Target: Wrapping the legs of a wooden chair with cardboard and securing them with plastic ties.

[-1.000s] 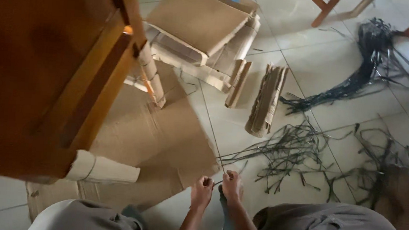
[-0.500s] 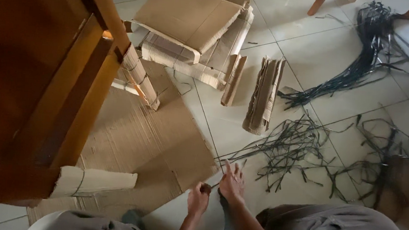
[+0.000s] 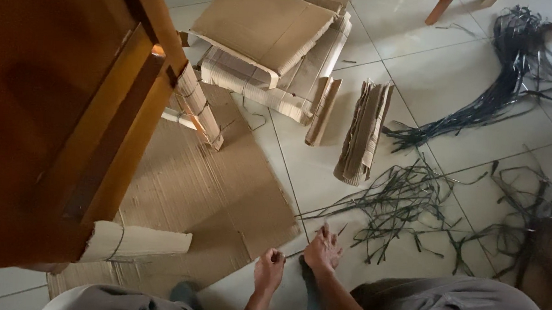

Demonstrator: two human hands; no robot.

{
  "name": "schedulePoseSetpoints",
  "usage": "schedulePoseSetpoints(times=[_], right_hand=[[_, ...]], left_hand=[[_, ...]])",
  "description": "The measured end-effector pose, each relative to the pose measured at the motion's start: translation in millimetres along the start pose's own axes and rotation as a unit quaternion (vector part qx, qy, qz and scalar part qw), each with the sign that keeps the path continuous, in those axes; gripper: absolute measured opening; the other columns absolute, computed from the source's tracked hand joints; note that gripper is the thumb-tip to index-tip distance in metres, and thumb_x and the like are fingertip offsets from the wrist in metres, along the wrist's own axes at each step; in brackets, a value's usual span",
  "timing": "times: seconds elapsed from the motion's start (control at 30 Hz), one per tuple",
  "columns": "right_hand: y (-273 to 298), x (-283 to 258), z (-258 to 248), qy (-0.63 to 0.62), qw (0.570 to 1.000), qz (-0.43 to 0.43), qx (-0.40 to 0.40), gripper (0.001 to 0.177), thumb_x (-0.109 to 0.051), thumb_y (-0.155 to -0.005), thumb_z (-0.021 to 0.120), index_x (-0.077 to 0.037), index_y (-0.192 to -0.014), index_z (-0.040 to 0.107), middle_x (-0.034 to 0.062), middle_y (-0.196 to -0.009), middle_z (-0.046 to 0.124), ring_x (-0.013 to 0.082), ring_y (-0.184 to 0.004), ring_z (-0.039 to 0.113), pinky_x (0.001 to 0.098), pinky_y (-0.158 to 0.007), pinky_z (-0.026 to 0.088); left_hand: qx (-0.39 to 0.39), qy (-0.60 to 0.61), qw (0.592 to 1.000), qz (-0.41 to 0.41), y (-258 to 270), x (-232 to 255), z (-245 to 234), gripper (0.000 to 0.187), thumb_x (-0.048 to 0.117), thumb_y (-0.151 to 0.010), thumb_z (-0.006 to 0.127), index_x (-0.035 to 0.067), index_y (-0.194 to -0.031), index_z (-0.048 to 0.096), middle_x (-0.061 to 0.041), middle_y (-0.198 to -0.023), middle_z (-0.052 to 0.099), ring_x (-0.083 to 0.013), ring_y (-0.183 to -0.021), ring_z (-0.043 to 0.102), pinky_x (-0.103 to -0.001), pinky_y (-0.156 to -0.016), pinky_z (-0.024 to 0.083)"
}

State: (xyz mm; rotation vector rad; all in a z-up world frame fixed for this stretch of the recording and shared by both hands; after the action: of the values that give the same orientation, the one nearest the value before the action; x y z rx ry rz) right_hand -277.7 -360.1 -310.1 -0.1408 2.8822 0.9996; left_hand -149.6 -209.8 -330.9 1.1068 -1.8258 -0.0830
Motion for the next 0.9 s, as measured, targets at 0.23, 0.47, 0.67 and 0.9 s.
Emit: schedulePoseSetpoints(times=[0.23,0.47,0.67,0.9], right_hand=[[-34.4,20.5,46.6,-0.152,0.987,0.02,0.042,0.064,-0.014,-0.095,0.058,-0.012,-0.155,0.038,0.004,-0.166,0.029,0.029,-0.14,0.044,0.0453,-0.114,0.043],[-44.3,-40.3,112.0,-0.839,0.518,-0.076,-0.149,0.04,-0.01,-0.099,0.056,0.005,-0.135,0.05,0.0182,-0.103,0.057,0.0258,-0.086,0.053,0.0389,-0.079,0.045],[98.1,-86.7,-2.1,-0.252,0.884,-0.365,-0.147,0.03,0.004,-0.088,0.048,0.002,-0.111,0.067,0.0145,-0.111,0.074,0.0243,-0.09,0.067,0.035,-0.08,0.056],[28.3,-60.8,42.8,-0.304,0.795,-0.504,-0.144,0.03,0.002,-0.074,0.048,0.002,-0.096,0.068,0.0112,-0.089,0.074,0.025,-0.074,0.059,0.0376,-0.068,0.051]], left_hand=[[-0.034,0.011,0.999,-0.007,1.0,13.0,-2.3,0.022,0.035,-0.096,0.063,0.014,-0.099,0.069,0.003,-0.092,0.074,-0.0122,-0.081,0.067,-0.029,-0.077,0.052],[-0.047,0.145,0.979,-0.134,-6.4,25.7,-26.4,0.053,0.056,-0.097,0.051,0.013,-0.118,0.073,-0.004,-0.12,0.075,-0.0226,-0.108,0.07,-0.037,-0.093,0.053],[-0.017,0.261,0.941,-0.216,-27.4,-1.8,-38.7,0.041,0.044,-0.095,0.066,0.011,-0.11,0.085,-0.01,-0.112,0.08,-0.0255,-0.1,0.073,-0.039,-0.087,0.057],[-0.027,0.352,0.926,-0.135,8.4,44.0,-67.4,0.042,0.029,-0.107,0.047,0.001,-0.115,0.078,-0.008,-0.1,0.079,-0.0199,-0.093,0.072,-0.034,-0.086,0.054]])
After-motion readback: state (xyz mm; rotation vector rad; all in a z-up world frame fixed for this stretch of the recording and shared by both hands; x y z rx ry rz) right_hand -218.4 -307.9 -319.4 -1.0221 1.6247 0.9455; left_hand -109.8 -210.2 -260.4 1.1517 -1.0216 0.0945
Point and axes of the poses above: each hand's wrist, its own y-axis away from the middle knuckle, its own z-axis out of the palm, x = y × z, the point moved 6 cm from there along -y, towards the middle knuckle
